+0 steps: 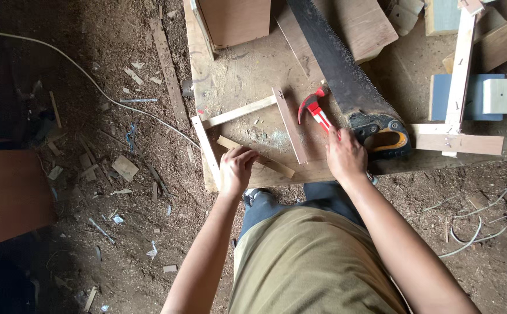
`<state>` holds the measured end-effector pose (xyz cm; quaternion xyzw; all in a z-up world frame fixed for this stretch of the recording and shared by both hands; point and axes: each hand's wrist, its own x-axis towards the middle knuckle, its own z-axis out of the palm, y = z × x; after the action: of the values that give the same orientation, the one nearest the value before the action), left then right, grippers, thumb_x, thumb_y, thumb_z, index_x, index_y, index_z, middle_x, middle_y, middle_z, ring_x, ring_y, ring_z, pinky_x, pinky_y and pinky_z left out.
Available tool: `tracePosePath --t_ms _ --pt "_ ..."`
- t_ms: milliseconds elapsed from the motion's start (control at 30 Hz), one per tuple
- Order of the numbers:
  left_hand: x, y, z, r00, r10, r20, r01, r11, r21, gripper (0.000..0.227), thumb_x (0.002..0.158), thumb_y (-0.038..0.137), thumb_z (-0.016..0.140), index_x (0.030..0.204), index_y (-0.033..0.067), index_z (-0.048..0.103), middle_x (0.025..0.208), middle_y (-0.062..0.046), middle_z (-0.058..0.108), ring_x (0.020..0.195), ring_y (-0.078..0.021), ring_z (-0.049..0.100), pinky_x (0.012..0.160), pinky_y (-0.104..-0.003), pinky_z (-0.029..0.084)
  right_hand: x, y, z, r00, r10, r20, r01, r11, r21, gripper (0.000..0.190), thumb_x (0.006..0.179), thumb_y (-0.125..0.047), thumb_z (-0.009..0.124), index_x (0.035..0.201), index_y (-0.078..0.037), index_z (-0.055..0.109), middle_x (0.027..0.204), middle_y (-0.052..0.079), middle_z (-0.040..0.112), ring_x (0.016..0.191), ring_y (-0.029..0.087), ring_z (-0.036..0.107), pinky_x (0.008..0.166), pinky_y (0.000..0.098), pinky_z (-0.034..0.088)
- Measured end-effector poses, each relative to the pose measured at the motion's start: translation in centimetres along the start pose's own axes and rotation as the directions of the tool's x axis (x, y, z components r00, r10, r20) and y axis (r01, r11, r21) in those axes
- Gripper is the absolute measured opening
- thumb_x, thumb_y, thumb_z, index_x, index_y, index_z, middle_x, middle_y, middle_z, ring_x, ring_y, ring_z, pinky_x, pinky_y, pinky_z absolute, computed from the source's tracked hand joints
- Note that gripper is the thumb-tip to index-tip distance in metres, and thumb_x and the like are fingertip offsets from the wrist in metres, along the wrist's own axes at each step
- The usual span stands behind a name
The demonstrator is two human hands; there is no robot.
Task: The person assembles a small rectangular wooden frame by fitting short wooden pieces into notches on longer pieces. They use a hammer to tap the pieces into place and adjust alignment. The work occurs on a cluttered workbench with various wood scraps and tools nearby.
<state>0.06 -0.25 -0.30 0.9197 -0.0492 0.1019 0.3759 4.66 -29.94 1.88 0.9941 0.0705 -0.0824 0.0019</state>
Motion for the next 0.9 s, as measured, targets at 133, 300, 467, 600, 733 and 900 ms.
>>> tracePosePath --t_ms 133,300,467,600,733,900 --pt "-0.6 0.1 0.6 0.998 0.057 -0.023 -0.056 0.998 0.042 0.007 0.087 0.015 0.077 0.091 0.0102 0.079 0.096 -0.002 0.076 0.084 -0.0206 0.069 0.073 -0.037 0.051 0.9 0.2 1.0 0.998 0.024 0.061 -0.024 1.000 -0.004 0.053 0.101 -0.005 0.055 0.154 -0.003 0.048 0.114 0.024 0.064 0.098 0.037 0.070 0.079 0.0462 0.063" --pt "-0.5 0.2 1.0 0.997 0.055 -0.046 -0.054 0.998 0.023 0.006 0.087 0.013 0.078 0.089 0.0084 0.079 0.094 -0.004 0.076 0.081 -0.0222 0.070 0.073 -0.038 0.051 1.4 -0.4 1.1 0.996 -0.023 -0.083 0.006 0.980 -0.199 0.051 0.092 -0.019 0.057 0.139 -0.001 0.050 0.112 0.021 0.063 0.101 0.034 0.069 0.080 0.0478 0.061" --pt "-1.3 0.2 1.1 0.997 0.006 -0.076 -0.013 0.997 -0.081 0.005 0.089 0.009 0.076 0.092 0.0052 0.078 0.095 -0.008 0.075 0.082 -0.0251 0.072 0.077 -0.037 0.059 -1.1 -2.0 -0.2 0.997 0.051 -0.058 -0.048 0.998 0.049 0.051 0.094 -0.024 0.056 0.138 0.000 0.048 0.115 0.027 0.058 0.091 0.040 0.067 0.073 0.0480 0.058" --pt "-0.3 -0.1 1.0 0.996 0.011 -0.094 -0.022 0.993 -0.118 0.006 0.087 0.006 0.075 0.093 0.0047 0.078 0.096 -0.009 0.074 0.083 -0.0275 0.072 0.076 -0.037 0.059 -2.6 -2.5 -2.3 0.975 0.021 -0.220 0.048 0.952 0.303 0.048 0.095 -0.017 0.056 0.139 0.002 0.049 0.106 0.025 0.060 0.078 0.041 0.066 0.065 0.0486 0.056" --pt "-1.6 -0.1 1.0 0.994 0.027 -0.109 -0.040 0.991 -0.124 0.010 0.085 0.005 0.075 0.096 0.0043 0.078 0.100 -0.009 0.073 0.087 -0.0288 0.070 0.079 -0.039 0.057 -5.2 -2.4 -3.9 0.933 -0.165 -0.320 0.331 0.744 0.581 0.024 0.104 -0.016 0.060 0.121 0.000 0.058 0.084 0.019 0.066 0.071 0.038 0.069 0.059 0.0442 0.054" --pt "-1.3 -0.1 1.2 0.995 0.039 -0.093 -0.048 0.994 -0.094 0.009 0.085 0.005 0.075 0.093 0.0066 0.077 0.098 -0.006 0.073 0.087 -0.0271 0.069 0.079 -0.039 0.055 -6.5 -5.0 -5.0 0.950 -0.314 -0.001 0.228 0.690 0.687 0.019 0.102 -0.018 0.058 0.111 -0.002 0.062 0.074 0.016 0.069 0.059 0.032 0.071 0.053 0.0401 0.058"
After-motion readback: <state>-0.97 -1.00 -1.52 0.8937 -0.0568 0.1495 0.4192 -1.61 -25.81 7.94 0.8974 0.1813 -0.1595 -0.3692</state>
